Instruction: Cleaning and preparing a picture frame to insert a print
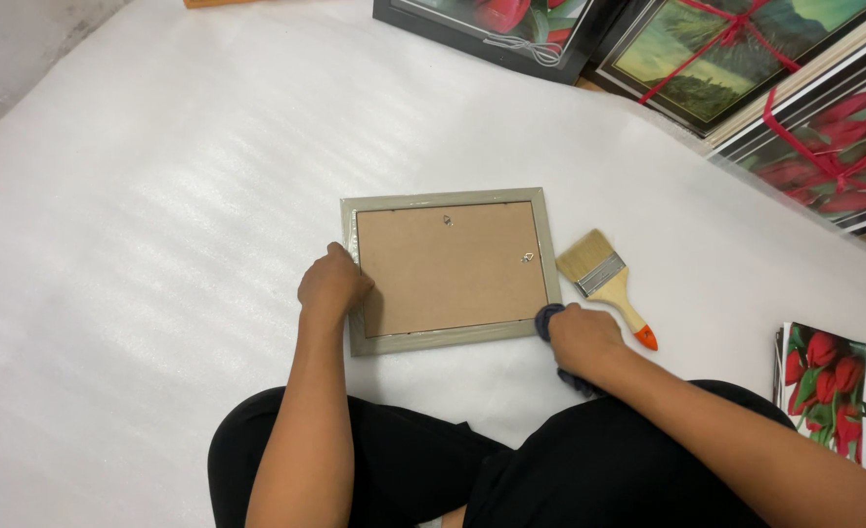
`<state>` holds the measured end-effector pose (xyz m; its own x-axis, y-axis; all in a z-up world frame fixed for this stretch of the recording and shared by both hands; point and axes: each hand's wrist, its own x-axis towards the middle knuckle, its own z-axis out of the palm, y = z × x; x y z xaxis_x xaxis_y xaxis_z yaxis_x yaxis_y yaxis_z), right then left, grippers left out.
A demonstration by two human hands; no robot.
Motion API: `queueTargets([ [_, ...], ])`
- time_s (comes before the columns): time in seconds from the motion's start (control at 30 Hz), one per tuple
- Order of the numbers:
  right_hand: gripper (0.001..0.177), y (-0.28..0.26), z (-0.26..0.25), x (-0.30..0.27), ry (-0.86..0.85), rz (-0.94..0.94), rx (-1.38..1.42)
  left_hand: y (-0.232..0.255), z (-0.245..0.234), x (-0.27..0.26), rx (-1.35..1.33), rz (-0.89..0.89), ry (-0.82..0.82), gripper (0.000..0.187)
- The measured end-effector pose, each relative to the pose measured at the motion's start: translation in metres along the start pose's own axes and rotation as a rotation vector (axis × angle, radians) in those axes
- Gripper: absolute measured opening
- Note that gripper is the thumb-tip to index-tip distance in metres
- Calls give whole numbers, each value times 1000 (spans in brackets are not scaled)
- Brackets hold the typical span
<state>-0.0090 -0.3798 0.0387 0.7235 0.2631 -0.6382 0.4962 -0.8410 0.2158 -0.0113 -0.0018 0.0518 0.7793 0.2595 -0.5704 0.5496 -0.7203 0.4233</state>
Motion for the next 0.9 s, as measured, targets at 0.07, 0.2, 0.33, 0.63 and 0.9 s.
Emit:
queueTargets([
  [0.07, 28, 5, -37, -5, 28, 71, 115, -1, 2, 5, 0, 4, 7, 47],
  [0.2, 39, 12, -60, 2, -12, 189, 336, 0, 1, 8, -40, -67, -11, 49],
  [0.33, 42, 19, -92, 24, 43, 225, 428, 2, -2, 7, -65, -45, -28, 49],
  [0.63, 43, 45, -121, 120, 156, 268, 372, 4, 0, 12, -52, -102, -66, 45],
  [0.9, 43, -75, -179, 132, 184, 104, 318, -1, -13, 10, -141, -63, -81, 53],
])
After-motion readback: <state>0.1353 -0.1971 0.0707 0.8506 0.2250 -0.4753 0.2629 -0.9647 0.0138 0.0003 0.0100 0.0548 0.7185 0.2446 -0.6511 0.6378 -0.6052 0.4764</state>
